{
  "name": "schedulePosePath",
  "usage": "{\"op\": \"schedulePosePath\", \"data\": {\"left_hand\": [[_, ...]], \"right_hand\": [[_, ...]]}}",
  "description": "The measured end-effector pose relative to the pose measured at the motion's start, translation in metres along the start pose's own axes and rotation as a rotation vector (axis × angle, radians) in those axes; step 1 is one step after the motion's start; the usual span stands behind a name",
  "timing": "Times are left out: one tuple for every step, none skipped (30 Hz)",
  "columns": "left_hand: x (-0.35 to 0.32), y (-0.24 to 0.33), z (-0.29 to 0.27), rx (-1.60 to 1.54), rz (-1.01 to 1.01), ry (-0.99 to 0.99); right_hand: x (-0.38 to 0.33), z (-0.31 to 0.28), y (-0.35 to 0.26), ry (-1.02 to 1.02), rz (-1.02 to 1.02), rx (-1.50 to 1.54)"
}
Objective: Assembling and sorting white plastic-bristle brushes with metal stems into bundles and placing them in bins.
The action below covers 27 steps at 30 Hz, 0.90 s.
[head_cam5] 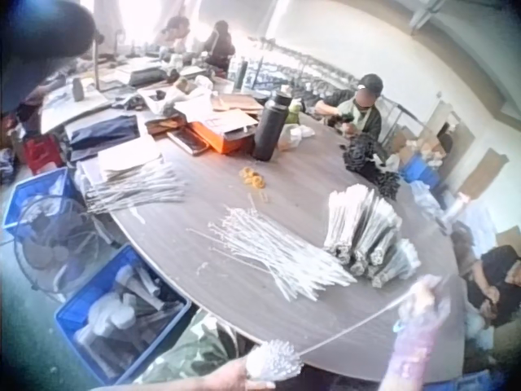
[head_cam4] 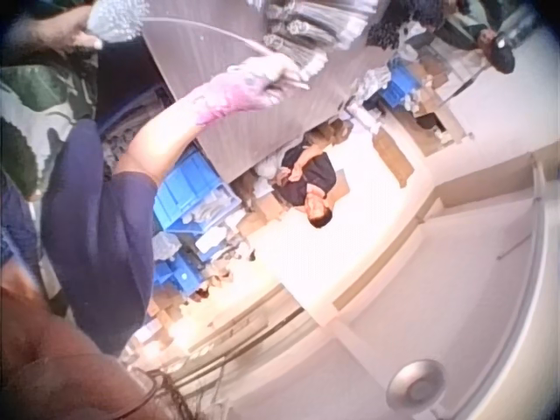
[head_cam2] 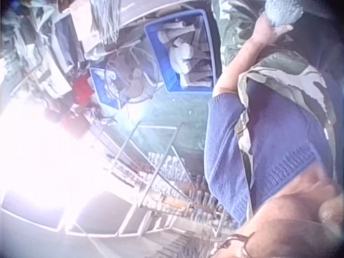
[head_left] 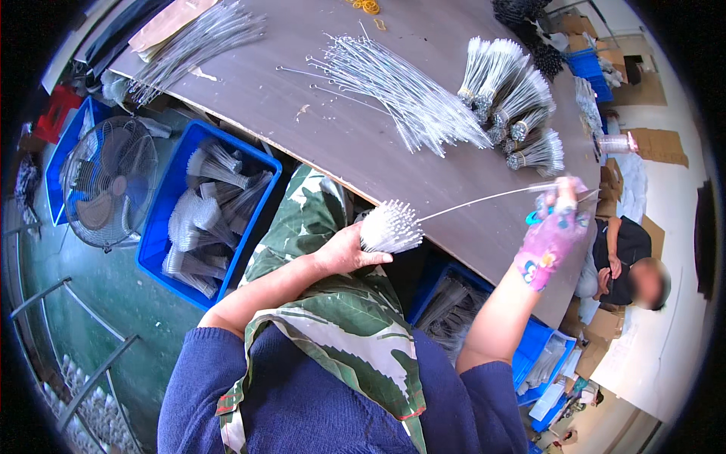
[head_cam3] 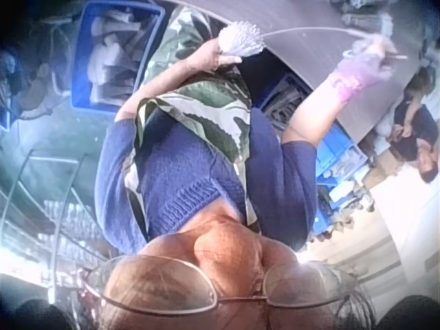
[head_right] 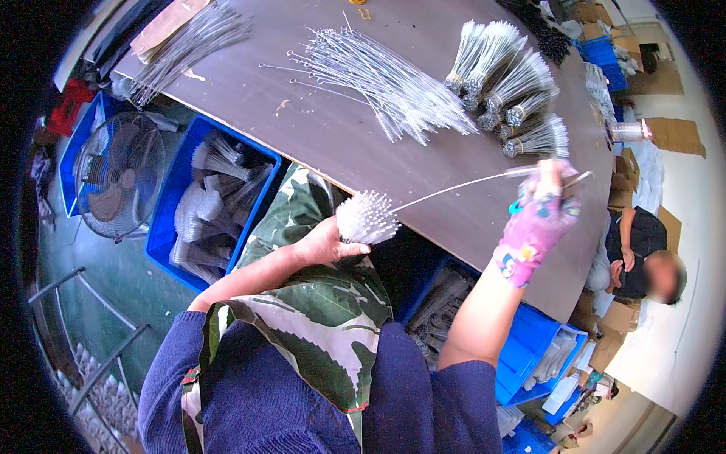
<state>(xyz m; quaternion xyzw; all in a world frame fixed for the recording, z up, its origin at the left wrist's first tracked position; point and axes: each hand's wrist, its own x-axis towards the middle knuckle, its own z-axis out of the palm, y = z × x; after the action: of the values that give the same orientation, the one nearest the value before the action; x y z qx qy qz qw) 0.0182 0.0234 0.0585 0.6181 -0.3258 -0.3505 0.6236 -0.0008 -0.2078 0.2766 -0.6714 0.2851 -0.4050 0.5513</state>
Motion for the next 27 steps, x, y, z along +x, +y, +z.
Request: {"op": "schedulePosePath", "data": {"left_hand": [[-0.001, 0.001, -0.002, -0.053, -0.017, 0.003], [-0.003, 0.002, -0.005, -0.107, -0.034, 0.007], [-0.004, 0.005, -0.006, -0.047, -0.024, 0.047], [-0.003, 0.004, -0.007, -0.048, -0.024, 0.038], [-0.003, 0.003, -0.008, -0.004, -0.023, 0.038], [-0.003, 0.001, -0.009, 0.042, -0.025, 0.051], [-0.005, -0.001, -0.008, 0.049, 0.004, 0.077], [-0.005, -0.002, -0.008, 0.049, 0.002, 0.078], [-0.004, -0.004, -0.009, 0.045, -0.007, 0.06], [-0.005, -0.005, -0.01, 0.044, -0.017, 0.05], [-0.005, -0.004, -0.01, 0.043, -0.017, 0.05], [-0.006, -0.004, -0.01, 0.011, 0.005, 0.058], [-0.006, -0.004, -0.01, -0.02, 0.028, 0.064], [-0.005, -0.006, -0.009, -0.021, 0.027, 0.061], [-0.005, -0.009, -0.007, -0.06, 0.038, 0.049], [-0.006, -0.011, -0.007, -0.097, 0.044, 0.047], [-0.008, -0.011, -0.007, -0.099, 0.041, 0.049], [-0.008, -0.01, -0.006, -0.134, 0.054, 0.045], [-0.007, -0.009, -0.006, -0.166, 0.066, 0.045], [-0.007, -0.008, -0.007, -0.164, 0.068, 0.048], [-0.007, -0.006, -0.008, -0.183, 0.073, 0.028], [-0.008, -0.005, -0.009, -0.199, 0.077, 0.006], [-0.008, -0.007, -0.01, -0.197, 0.076, 0.014], [-0.007, -0.011, -0.01, -0.207, 0.041, -0.066], [-0.008, -0.011, -0.01, -0.215, 0.003, -0.142], [-0.011, -0.009, -0.009, -0.215, -0.002, -0.135], [-0.011, -0.001, -0.009, -0.338, -0.064, -0.108]], "right_hand": [[0.005, 0.004, -0.003, 0.083, 0.084, 0.16], [0.01, 0.011, 0.006, 0.083, 0.087, 0.161], [0.015, 0.019, 0.021, 0.089, 0.061, 0.21], [0.019, 0.029, 0.027, 0.098, 0.029, 0.257], [0.019, 0.04, 0.031, 0.146, 0.086, 0.235], [0.026, 0.038, 0.055, 0.112, 0.169, 0.302], [0.024, 0.047, 0.064, 0.117, 0.199, 0.261], [0.019, 0.055, 0.071, 0.123, 0.227, 0.219], [0.012, 0.056, 0.076, 0.078, 0.267, 0.203], [0.006, 0.055, 0.081, 0.028, 0.307, 0.191], [0.003, 0.048, 0.092, -0.013, 0.237, 0.17], [-0.003, 0.046, 0.092, -0.014, 0.24, 0.169], [-0.01, 0.044, 0.091, 0.005, 0.213, 0.112], [-0.017, 0.04, 0.09, 0.027, 0.185, 0.056], [-0.022, 0.029, 0.094, -0.101, 0.124, 0.032], [-0.031, 0.023, 0.095, -0.104, 0.128, 0.03], [-0.04, 0.018, 0.094, -0.289, 0.265, 0.003], [-0.048, 0.01, 0.093, -0.469, 0.396, -0.026], [-0.058, 0.0, 0.099, -0.644, 0.289, -0.119], [-0.068, -0.009, 0.103, -0.819, 0.178, -0.213], [-0.078, -0.014, 0.095, -0.868, 0.437, -0.043], [-0.088, -0.017, 0.086, -0.904, 0.697, 0.133], [-0.098, -0.02, 0.089, -0.999, 0.516, 0.061], [-0.112, -0.02, 0.097, -0.933, 0.48, 0.161], [-0.12, -0.016, 0.098, -0.919, 0.378, 0.09], [-0.126, -0.013, 0.098, -0.903, 0.277, 0.02], [-0.13, -0.01, 0.097, -0.909, 0.277, 0.024]]}}
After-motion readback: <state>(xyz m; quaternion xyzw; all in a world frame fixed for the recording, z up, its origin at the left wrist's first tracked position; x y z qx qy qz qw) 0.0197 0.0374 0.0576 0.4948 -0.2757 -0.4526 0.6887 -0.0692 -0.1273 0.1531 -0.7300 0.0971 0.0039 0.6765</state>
